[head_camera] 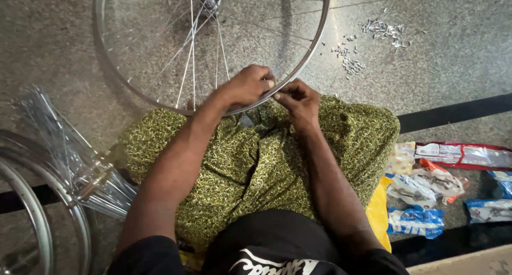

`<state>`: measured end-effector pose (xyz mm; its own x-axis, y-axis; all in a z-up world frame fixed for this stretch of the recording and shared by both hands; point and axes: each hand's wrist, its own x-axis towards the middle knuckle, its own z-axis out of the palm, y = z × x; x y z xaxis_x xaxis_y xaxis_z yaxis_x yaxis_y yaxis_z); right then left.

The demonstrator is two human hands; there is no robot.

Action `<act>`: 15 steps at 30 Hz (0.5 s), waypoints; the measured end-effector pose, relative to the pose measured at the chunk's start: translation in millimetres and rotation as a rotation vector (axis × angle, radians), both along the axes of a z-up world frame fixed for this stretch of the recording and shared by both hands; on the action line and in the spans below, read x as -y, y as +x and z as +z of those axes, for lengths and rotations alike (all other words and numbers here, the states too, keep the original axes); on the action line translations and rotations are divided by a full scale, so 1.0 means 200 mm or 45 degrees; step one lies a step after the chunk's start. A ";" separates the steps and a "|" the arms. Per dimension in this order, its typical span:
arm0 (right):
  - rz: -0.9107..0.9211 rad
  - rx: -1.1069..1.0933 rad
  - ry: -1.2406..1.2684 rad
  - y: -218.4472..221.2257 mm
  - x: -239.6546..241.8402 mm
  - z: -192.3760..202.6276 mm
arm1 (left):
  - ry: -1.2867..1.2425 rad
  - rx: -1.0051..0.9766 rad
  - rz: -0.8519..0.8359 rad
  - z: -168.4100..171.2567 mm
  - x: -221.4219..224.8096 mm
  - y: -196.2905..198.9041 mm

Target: The person threads metal spokes through a hub and into a rim, then screws small nipples onto the ends of the spokes by hand while rotating the wheel.

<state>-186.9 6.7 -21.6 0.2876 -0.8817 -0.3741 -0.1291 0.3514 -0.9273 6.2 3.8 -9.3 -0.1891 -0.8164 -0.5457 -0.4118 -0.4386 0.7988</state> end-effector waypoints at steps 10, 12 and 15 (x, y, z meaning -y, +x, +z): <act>0.019 0.068 -0.020 0.03 0.01 0.04 | -0.070 0.460 -0.132 0.04 -0.01 0.02; 0.071 -0.081 0.004 0.03 0.01 0.07 | 0.049 0.525 -0.085 0.04 0.00 0.01; 0.039 -0.156 0.082 0.02 0.00 0.08 | 0.157 -0.138 0.056 0.01 -0.02 -0.01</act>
